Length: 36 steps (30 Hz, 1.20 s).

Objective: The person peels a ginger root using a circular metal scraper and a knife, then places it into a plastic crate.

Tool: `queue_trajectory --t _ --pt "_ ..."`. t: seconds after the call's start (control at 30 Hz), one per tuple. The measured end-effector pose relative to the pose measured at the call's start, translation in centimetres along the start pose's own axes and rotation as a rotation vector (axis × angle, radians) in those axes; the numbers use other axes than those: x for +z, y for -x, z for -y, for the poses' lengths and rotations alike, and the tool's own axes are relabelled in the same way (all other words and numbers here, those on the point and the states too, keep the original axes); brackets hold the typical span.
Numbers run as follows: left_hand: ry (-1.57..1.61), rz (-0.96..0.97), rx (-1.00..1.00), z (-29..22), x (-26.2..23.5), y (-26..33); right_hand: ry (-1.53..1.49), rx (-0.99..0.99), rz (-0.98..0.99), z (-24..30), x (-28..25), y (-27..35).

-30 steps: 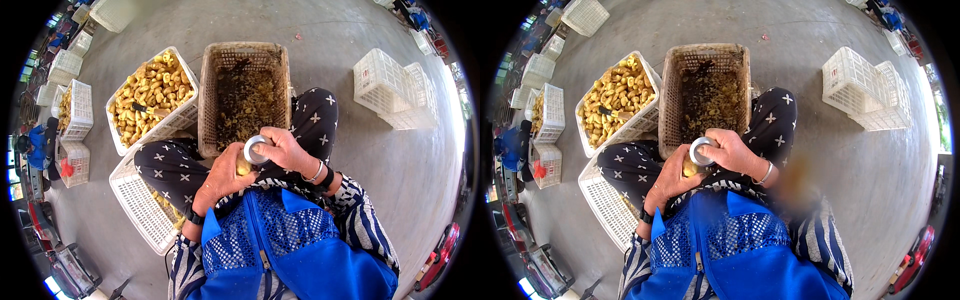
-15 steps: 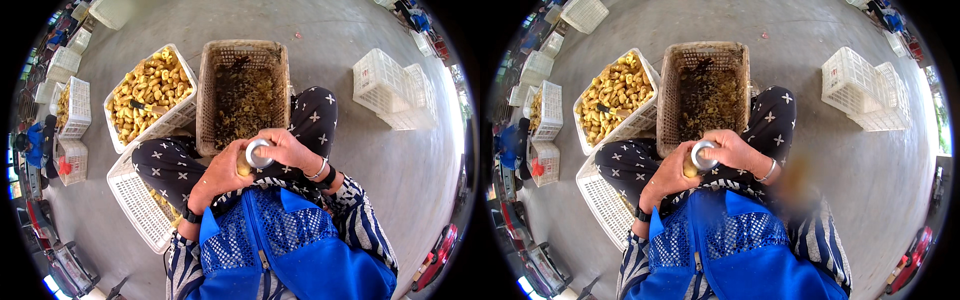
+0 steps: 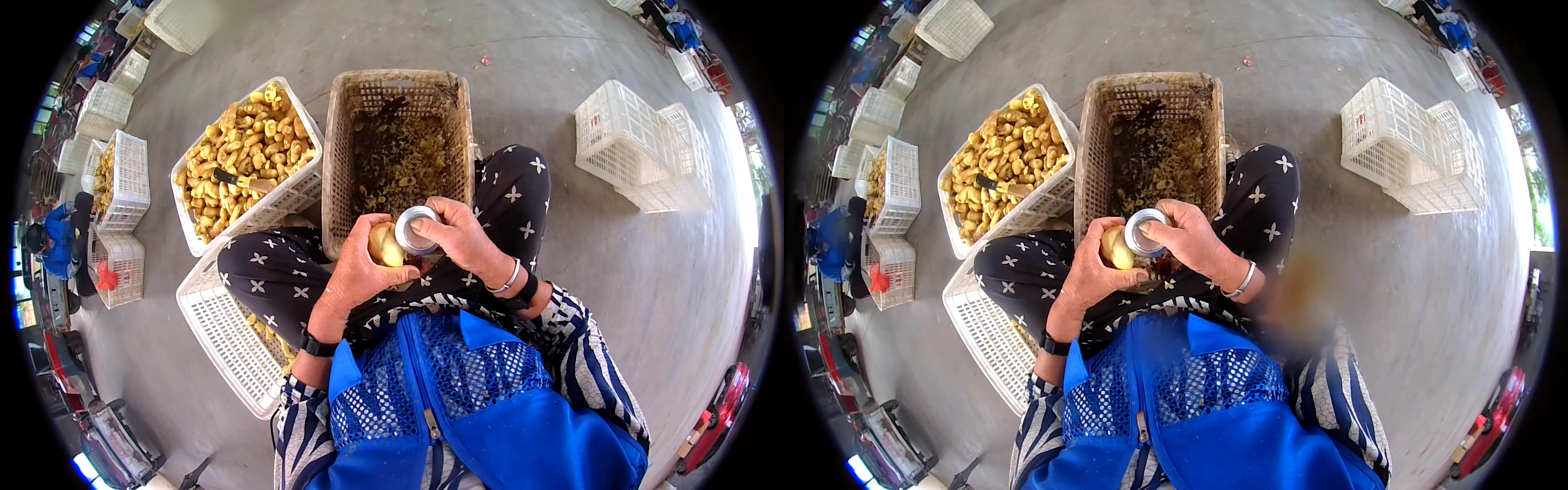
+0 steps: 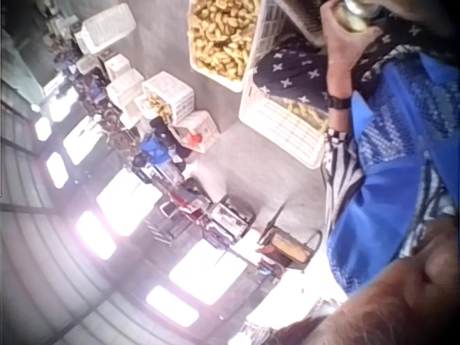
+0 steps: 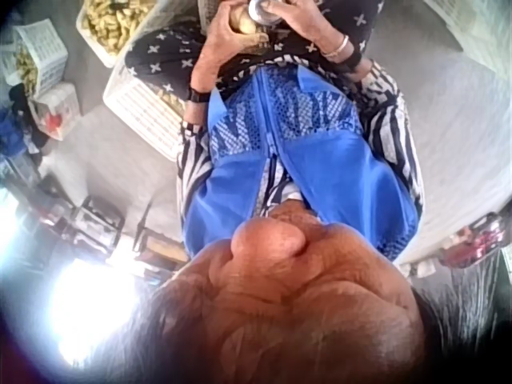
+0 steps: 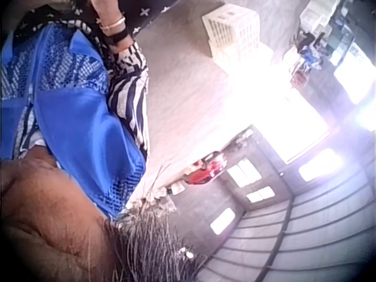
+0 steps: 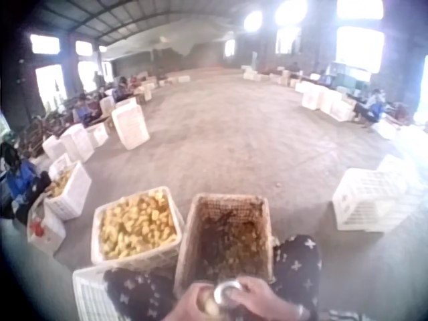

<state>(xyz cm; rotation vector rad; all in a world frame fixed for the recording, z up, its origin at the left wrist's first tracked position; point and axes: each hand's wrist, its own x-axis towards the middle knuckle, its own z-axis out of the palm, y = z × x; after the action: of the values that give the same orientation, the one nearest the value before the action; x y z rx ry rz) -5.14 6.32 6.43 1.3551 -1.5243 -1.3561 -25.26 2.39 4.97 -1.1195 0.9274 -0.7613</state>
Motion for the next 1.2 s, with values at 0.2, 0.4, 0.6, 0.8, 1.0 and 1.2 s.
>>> queue_trajectory --t 0.2,0.4,0.6,0.8,1.0,1.2 --pt "-0.054 0.058 -0.011 0.4 -0.8 -1.1 -0.027 -0.032 0.059 0.8 0.8 -0.9" --pt "0.259 0.090 -0.087 -1.0 -2.5 -2.7 0.052 -0.077 -0.219 0.5 -1.0 -4.4" --pt "0.588 0.006 -0.276 3.0 -5.7 -5.0 0.086 0.237 0.300 -0.1 -2.4 -2.4" --pt "0.623 0.082 -0.264 5.7 -6.1 -6.7 0.779 -0.227 -0.111 -5.3 -2.4 -2.6" --pt "0.559 0.325 -0.288 3.7 -7.7 -10.2 0.178 -0.071 -0.093 1.8 -3.2 -9.3" --pt "0.262 0.294 -0.205 3.1 -9.0 -13.2 0.231 -0.055 0.140 3.1 -2.2 -15.7"
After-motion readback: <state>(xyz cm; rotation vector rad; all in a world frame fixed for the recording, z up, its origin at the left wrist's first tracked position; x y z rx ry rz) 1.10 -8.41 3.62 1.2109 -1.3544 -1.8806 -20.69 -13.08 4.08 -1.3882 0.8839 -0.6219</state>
